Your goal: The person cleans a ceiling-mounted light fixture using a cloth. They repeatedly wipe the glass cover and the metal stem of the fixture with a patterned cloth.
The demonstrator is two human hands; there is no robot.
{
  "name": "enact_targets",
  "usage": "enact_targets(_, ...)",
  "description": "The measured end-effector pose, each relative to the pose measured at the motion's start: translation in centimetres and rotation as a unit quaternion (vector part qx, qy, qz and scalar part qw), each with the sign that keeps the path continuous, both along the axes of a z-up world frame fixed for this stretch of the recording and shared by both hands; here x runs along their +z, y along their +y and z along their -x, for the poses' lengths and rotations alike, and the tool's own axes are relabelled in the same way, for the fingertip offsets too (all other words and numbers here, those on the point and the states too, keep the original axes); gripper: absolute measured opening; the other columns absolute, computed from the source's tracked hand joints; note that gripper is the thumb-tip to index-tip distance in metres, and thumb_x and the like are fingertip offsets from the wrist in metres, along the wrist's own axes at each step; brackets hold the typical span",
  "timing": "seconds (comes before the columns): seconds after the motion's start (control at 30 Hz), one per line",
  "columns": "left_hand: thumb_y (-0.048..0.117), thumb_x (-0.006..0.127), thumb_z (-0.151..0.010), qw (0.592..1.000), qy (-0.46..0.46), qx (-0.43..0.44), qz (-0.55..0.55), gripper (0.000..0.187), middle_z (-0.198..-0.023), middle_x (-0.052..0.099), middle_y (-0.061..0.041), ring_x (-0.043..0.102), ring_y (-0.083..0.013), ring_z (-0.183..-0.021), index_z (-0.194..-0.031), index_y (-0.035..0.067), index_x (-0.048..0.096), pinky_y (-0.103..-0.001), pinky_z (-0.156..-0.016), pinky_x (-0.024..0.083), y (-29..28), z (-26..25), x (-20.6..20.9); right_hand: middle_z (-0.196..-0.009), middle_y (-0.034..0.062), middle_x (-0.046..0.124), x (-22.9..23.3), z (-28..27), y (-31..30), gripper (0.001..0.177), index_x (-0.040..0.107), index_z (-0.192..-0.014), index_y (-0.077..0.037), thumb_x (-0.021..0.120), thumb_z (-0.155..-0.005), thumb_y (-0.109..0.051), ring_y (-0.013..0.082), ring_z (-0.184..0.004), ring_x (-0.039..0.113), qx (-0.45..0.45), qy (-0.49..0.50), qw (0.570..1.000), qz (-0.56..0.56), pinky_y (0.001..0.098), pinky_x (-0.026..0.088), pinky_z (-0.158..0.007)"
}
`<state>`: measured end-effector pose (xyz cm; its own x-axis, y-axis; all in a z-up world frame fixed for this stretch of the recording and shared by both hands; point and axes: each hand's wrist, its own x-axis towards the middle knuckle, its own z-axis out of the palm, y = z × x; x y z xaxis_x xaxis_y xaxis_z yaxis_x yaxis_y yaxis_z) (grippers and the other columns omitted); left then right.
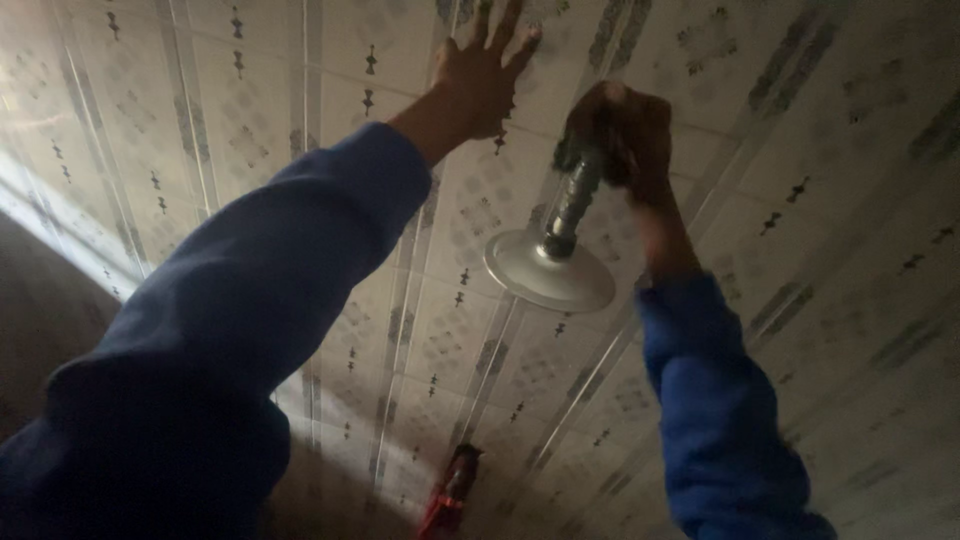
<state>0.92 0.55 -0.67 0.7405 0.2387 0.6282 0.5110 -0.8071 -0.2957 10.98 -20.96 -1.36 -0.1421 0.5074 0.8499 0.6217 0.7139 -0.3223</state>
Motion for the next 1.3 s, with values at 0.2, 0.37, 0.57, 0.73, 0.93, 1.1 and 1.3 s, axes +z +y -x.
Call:
enact_targets(0.2,0.048,0.072,-0.095,0.999,-0.029,-0.007,-0.016,0.103,-0.168,-0.017,-0.017,0.001,-0.0459,-0.156,-0.17,0.023,0.005,-0.071,-0.104,0.044,-0.3,0.0,-0.1,-0.109,0.0084,0.069,-1.8,-2.4,1.1,0.045,0.066,-0.109,-0.002,0.048,-0.116,-0.043,0.0181,-0.107,0.069,-0.183,-0.011,0.978,-0.096,0.0341,0.055,-0.096)
enact_targets(0.37,0.041,0.071,-0.097,0.996,-0.066,-0.029,-0.061,0.099,-0.168,-0.018,-0.018,0.001,-0.0466,-0.155,-0.169,0.021,0.006,-0.072,-0.109,0.038,0.1,-0.2,-0.7,-0.111,0.0045,0.064,-4.0,-0.1,0.8,0.044,0.062,-0.127,-0.007,0.05,-0.107,-0.044,0.0175,-0.101,0.062,-0.201,0.213,0.955,-0.054,0.0346,0.053,-0.089)
enact_targets(0.57,0.037,0.075,-0.093,0.999,-0.024,-0.033,-0.017,0.106,-0.168,-0.02,-0.016,-0.004,-0.0457,-0.156,-0.17,0.024,0.003,-0.071,-0.115,0.031,0.7,-0.2,-0.3,-0.121,0.0104,0.061,-6.0,5.0,-3.7,0.051,0.059,-0.142,0.003,0.07,-0.106,-0.032,0.0204,-0.113,0.06,0.0,0.371,0.928,-0.022,0.0378,0.052,-0.102)
enact_targets(0.73,0.031,0.077,-0.092,0.998,-0.032,-0.049,-0.011,0.107,-0.169,-0.02,-0.013,-0.004,-0.0444,-0.156,-0.17,0.028,0.004,-0.072,-0.114,0.031,1.9,-0.6,-0.3,-0.117,0.0031,0.069,-7.9,10.5,-8.6,0.048,0.06,-0.134,-0.008,0.069,-0.095,-0.035,0.0125,-0.108,0.07,-0.09,0.29,0.953,-0.018,0.0312,0.06,-0.095)
enact_targets(0.93,0.034,0.08,-0.09,0.995,-0.031,-0.093,0.007,0.101,-0.169,-0.003,-0.012,0.007,-0.041,-0.154,-0.166,0.026,0.013,-0.073,-0.115,0.024,0.6,0.4,0.4,-0.097,0.0075,0.057,-9.9,10.7,-11.0,0.042,0.06,-0.137,-0.005,0.074,-0.097,-0.008,0.0107,-0.073,0.046,-0.095,0.252,0.962,0.035,0.0266,0.038,-0.061)
enact_targets(1.1,0.033,0.077,-0.103,0.922,-0.237,-0.291,0.092,0.059,-0.141,0.06,-0.009,0.056,-0.0288,-0.137,-0.154,0.024,0.049,-0.054,-0.115,0.049,-5.5,3.1,1.4,-0.116,0.0092,0.061,-8.6,9.2,-13.0,0.059,0.047,-0.139,-0.016,0.076,-0.087,-0.01,0.0118,-0.083,0.058,-0.091,0.277,0.955,-0.06,0.0253,0.049,-0.059)
enact_targets(1.3,0.035,0.077,-0.099,0.81,-0.326,-0.483,0.066,0.047,-0.139,0.055,-0.018,0.063,-0.0311,-0.113,-0.137,0.016,0.057,-0.042,-0.088,0.06,-17.7,4.6,-2.5,-0.13,0.0155,0.061,-5.3,6.8,-10.6,0.036,0.052,-0.141,0.0,0.063,-0.118,-0.026,0.0221,-0.113,0.063,-0.078,0.26,0.936,-0.222,0.0357,0.061,-0.1)
